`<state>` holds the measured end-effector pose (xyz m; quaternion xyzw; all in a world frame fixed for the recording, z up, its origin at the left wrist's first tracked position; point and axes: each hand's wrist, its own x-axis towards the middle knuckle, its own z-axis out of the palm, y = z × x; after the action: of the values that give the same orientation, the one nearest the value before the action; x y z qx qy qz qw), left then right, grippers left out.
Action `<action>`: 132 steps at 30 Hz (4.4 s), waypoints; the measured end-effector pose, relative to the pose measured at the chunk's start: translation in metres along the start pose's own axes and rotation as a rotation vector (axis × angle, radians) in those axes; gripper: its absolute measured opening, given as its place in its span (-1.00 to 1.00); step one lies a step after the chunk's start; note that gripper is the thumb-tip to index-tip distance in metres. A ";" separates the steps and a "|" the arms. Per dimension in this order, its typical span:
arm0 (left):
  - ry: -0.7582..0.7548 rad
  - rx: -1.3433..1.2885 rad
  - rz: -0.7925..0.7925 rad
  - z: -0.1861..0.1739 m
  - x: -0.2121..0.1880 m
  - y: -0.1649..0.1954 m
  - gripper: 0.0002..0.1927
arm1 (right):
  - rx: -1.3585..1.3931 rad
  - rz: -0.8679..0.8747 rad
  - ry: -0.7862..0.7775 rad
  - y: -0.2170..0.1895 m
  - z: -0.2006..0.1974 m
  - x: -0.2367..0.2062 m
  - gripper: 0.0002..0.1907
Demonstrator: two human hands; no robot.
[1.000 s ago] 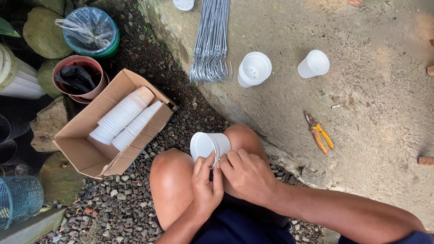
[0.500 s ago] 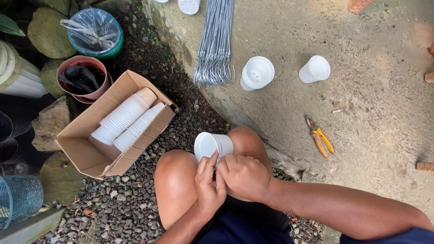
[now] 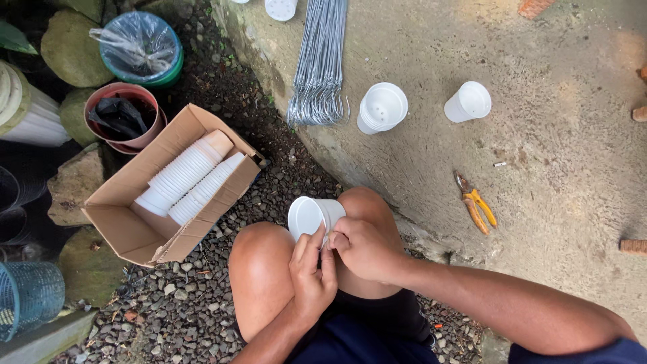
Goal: The person sits on the ground and assembles small white plastic pots by inserting metal wire hooks through pre-drilled holes in the sides. They bend the wire ends to secure the hooks and place finished pots aside.
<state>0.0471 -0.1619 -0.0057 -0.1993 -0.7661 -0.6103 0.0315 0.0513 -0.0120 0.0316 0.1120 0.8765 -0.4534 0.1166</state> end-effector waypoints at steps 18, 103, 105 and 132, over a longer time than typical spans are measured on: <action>-0.006 -0.095 -0.016 0.002 0.000 0.000 -0.60 | -1.233 -0.936 0.211 -0.024 -0.035 -0.023 -0.71; -0.100 0.149 0.056 -0.007 -0.001 0.006 -0.50 | -0.213 -0.204 -0.006 -0.001 -0.001 -0.022 -0.77; -0.103 0.152 0.059 -0.007 -0.002 0.005 -0.50 | -0.030 -0.223 0.024 0.007 0.007 -0.022 -0.77; 0.005 0.450 0.702 -0.061 0.029 0.061 -0.74 | 0.533 -0.505 0.103 0.007 0.000 -0.065 -0.73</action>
<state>0.0296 -0.2018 0.0741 -0.4348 -0.7658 -0.3806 0.2823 0.1149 -0.0144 0.0464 -0.0588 0.7324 -0.6740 -0.0763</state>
